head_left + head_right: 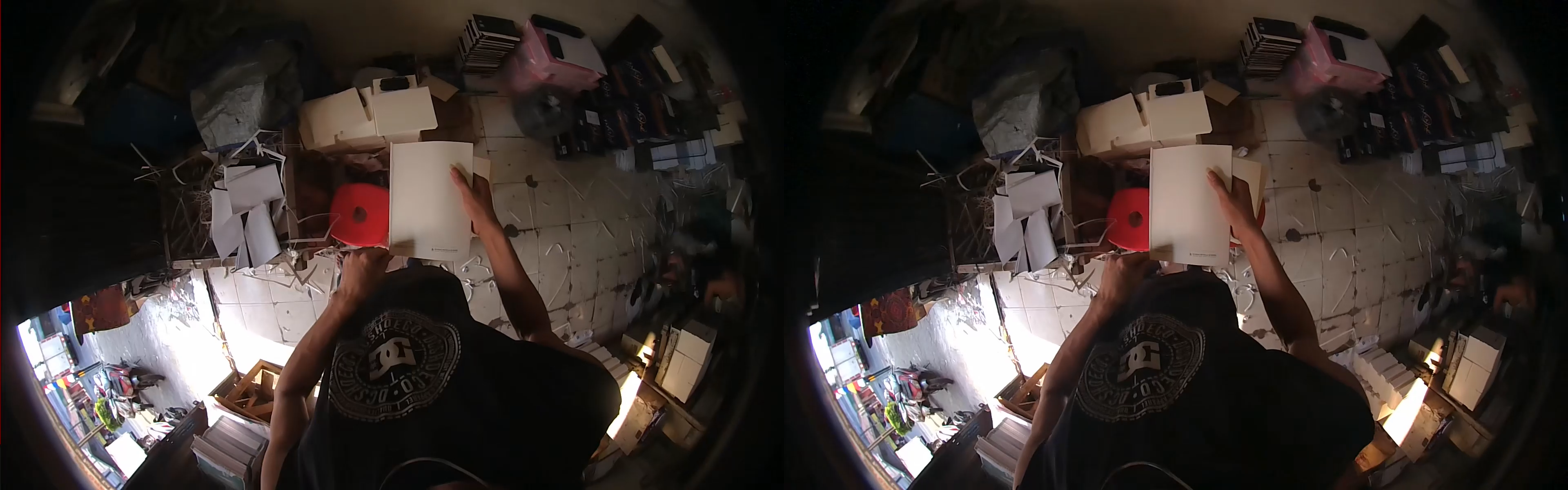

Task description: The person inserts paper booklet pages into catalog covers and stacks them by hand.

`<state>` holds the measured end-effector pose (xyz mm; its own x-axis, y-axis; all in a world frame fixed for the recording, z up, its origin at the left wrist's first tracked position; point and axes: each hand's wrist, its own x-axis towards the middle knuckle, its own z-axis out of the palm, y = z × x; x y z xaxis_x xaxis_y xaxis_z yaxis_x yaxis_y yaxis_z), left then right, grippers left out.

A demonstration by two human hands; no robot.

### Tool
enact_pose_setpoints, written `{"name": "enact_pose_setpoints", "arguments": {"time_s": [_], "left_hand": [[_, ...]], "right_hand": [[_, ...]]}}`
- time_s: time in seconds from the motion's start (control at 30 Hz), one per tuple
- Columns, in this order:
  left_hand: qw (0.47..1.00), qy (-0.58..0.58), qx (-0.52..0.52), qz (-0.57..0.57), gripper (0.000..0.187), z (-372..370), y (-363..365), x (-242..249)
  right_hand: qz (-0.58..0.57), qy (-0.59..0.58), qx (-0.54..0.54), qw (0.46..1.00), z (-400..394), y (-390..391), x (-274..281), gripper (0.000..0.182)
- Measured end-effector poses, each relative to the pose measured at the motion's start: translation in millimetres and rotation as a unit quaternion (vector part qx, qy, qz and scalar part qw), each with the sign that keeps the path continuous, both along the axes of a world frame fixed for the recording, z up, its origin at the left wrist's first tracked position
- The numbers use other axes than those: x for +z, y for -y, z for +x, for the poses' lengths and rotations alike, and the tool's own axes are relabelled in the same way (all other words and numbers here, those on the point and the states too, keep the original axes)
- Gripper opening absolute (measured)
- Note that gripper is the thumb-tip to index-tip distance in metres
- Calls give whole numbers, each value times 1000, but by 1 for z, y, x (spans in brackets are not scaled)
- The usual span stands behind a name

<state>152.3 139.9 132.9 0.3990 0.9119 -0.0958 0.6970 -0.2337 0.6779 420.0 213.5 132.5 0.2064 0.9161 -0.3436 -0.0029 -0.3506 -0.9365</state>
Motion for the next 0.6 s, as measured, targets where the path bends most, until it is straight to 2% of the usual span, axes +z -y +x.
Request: {"name": "enact_pose_setpoints", "arguments": {"time_s": [0.17, 0.27, 0.33, 0.37, 0.4, 0.47, 0.5, 0.53, 0.57, 0.6], "left_hand": [[992, -4, -125, -21, 10, 16, 22, -4], [982, -1, -185, -21, 11, 18, 25, -3], [979, 1, -203, 7, 11, 6, 19, -2], [986, 16, -165, -30, 12, -7, 11, -5], [989, 31, -126, -68, 13, -27, 2, -12], [993, 49, -2, -106, 17, -79, -7, -29], [977, 76, 83, -181, 19, -114, -6, -50], [947, 103, 166, -256, 22, -149, 2, -76], [900, 150, 251, -324, 22, -176, 14, -96], [836, 197, 333, -389, 21, -203, 33, -119]], "right_hand": [[2, 32, 78, 996, 28, 15, -28, 48], [-22, 120, 128, 984, 52, 21, -44, 45], [-1, 78, 159, 984, 72, 20, -27, 41], [-11, 44, 212, 976, 83, 18, -5, 40], [-60, 98, 250, 961, 100, 17, 6, 40], [-41, 120, 215, 968, 127, 21, 12, 40], [-35, 122, 151, 980, 134, 25, 16, 39], [-28, 123, 87, 988, 141, 29, 20, 38], [-64, 102, 67, 990, 154, 29, 19, 54], [-59, 70, 17, 996, 157, 30, 16, 61]]}}
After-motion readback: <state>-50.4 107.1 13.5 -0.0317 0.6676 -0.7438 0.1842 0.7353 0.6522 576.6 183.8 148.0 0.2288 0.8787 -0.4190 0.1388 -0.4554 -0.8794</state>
